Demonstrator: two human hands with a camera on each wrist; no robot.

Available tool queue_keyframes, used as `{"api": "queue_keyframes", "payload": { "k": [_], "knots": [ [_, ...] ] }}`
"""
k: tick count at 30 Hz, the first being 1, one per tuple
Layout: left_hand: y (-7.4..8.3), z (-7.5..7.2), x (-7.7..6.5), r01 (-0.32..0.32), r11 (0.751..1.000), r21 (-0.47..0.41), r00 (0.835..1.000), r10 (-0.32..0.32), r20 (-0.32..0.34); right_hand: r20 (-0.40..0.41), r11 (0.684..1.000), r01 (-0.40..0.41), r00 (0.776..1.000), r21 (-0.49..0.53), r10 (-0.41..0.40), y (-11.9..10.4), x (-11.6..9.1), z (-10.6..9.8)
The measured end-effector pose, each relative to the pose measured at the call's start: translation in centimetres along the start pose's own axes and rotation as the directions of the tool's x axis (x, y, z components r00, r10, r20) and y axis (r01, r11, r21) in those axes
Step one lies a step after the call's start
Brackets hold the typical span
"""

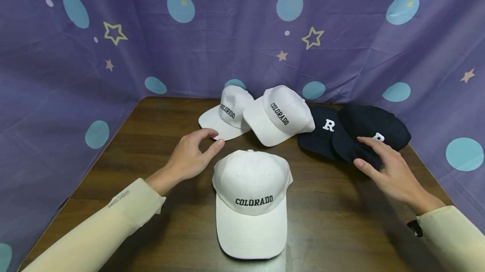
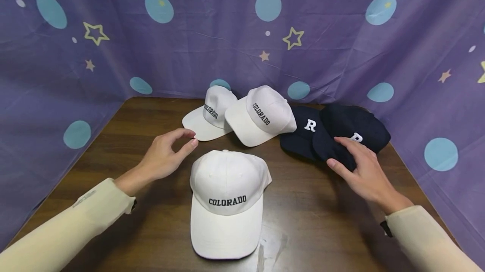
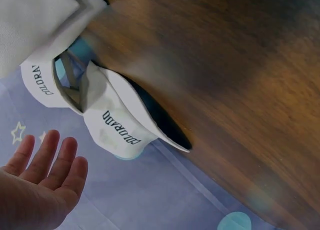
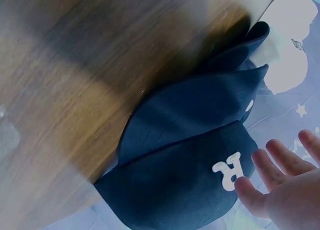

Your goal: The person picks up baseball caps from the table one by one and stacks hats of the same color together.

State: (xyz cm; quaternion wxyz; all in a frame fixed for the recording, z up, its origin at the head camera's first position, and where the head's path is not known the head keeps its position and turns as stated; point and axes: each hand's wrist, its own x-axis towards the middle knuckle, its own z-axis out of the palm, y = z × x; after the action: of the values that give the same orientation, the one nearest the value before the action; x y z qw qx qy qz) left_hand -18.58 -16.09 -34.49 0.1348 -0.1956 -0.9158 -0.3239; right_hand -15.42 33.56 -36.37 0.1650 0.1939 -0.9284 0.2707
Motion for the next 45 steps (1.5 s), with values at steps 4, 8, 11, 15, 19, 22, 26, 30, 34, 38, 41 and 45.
{"api": "queue_keyframes", "payload": {
  "k": [4,8,11,15,19,22,26,30,34,38,41,45],
  "knots": [
    [-0.4,-0.2,-0.3,0.007,1.0,0.011,1.0,-0.007,0.001,-0.014,1.0,-0.03,0.999,0.004,0.03,0.4,0.0,-0.5],
    [-0.8,-0.3,-0.8,0.017,1.0,0.021,1.0,-0.017,0.004,-0.034,0.999,-0.037,0.999,0.006,0.037,0.8,0.2,-1.2],
    [-1.1,-0.4,-1.1,0.028,0.999,0.024,1.0,-0.028,0.006,-0.055,0.999,-0.047,0.997,0.004,0.047,1.2,0.6,-1.6],
    [-1.2,-0.5,-1.4,0.037,0.999,0.027,0.999,-0.038,0.017,-0.094,0.997,-0.079,0.993,-0.01,0.078,1.7,1.1,-2.2],
    [-1.3,-0.6,-1.7,0.036,0.999,0.031,0.999,-0.037,0.017,-0.102,0.99,-0.138,0.985,-0.012,0.136,2.3,1.5,-2.8],
    [-1.3,-0.6,-1.8,0.033,0.999,0.033,0.999,-0.033,0.009,-0.09,0.983,-0.182,0.979,-0.002,0.181,2.6,1.8,-3.4],
    [-1.4,-0.6,-1.9,0.032,0.999,0.037,0.999,-0.033,0.007,-0.084,0.976,-0.217,0.973,-0.004,0.216,3.1,2.4,-4.1],
    [-1.4,-0.7,-2.0,0.038,0.999,0.036,0.999,-0.038,0.013,-0.077,0.971,-0.24,0.968,-0.012,0.239,3.7,3.1,-4.7],
    [-1.5,-0.7,-2.1,0.045,0.998,0.039,0.999,-0.046,0.021,-0.078,0.966,-0.255,0.965,-0.034,0.252,4.5,3.7,-5.2],
    [-1.6,-0.7,-2.1,0.05,0.998,0.041,0.998,-0.051,0.025,-0.05,0.955,-0.291,0.956,-0.064,0.288,5.3,4.4,-5.7],
    [-1.6,-0.7,-2.2,0.055,0.998,0.042,0.998,-0.057,0.029,-0.013,0.941,-0.327,0.945,-0.082,0.327,5.9,4.8,-5.9],
    [-1.6,-0.7,-2.2,0.06,0.997,0.043,0.998,-0.062,0.032,0.035,0.925,-0.368,0.927,-0.096,0.372,6.6,5.3,-6.0]
  ]
}}
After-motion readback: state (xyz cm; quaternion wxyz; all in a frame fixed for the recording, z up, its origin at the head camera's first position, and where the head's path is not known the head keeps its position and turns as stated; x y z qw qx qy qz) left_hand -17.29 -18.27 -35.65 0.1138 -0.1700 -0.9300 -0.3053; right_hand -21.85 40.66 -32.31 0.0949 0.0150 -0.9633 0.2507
